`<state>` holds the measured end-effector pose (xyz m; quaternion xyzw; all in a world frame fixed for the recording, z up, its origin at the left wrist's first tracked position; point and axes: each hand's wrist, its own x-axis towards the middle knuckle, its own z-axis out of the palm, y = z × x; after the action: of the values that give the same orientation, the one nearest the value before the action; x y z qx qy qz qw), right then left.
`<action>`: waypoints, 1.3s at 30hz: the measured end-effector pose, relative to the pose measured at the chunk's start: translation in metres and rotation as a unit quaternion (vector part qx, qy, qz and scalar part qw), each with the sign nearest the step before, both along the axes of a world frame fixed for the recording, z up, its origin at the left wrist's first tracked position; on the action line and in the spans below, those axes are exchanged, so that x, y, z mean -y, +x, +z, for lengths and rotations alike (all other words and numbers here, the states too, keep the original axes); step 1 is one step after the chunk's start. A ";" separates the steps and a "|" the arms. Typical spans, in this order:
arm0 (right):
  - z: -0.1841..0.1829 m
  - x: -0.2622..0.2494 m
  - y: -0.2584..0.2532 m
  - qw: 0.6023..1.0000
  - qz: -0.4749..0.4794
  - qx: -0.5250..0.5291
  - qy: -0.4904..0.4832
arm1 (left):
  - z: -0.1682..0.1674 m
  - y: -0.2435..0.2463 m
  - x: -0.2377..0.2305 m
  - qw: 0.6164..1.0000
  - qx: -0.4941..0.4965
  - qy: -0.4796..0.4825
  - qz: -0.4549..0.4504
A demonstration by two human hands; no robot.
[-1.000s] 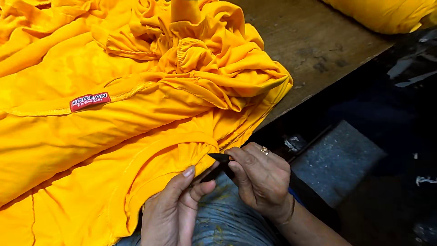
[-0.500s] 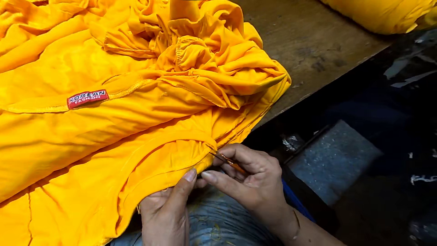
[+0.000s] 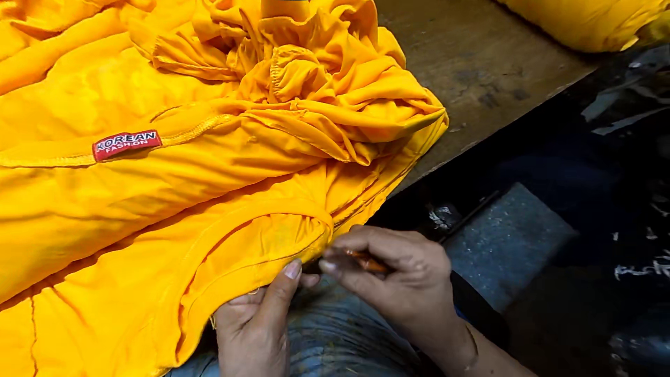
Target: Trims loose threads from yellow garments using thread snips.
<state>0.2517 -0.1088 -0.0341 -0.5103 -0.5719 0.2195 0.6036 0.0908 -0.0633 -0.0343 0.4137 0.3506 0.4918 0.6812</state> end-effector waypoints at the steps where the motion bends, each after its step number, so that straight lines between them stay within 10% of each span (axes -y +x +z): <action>1: 0.002 -0.003 0.000 1.000 -0.024 -0.014 -0.006 | -0.001 0.000 0.000 1.000 0.002 0.004 -0.001; 9: -0.002 -0.009 0.001 0.976 -0.070 0.191 0.079 | -0.002 -0.003 0.000 0.999 0.031 -0.003 -0.021; 27: -0.006 0.001 -0.007 0.997 0.041 -0.049 -0.038 | 0.003 -0.004 0.000 0.996 0.057 -0.070 -0.009; 39: -0.020 0.034 0.014 0.922 0.357 0.122 -0.084 | 0.000 -0.021 0.005 0.980 0.122 -0.145 -0.064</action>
<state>0.2658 -0.1427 -0.0543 -0.3441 -0.7648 0.4040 0.3653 0.0701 -0.0678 -0.0340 0.2687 0.3052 0.4376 0.8020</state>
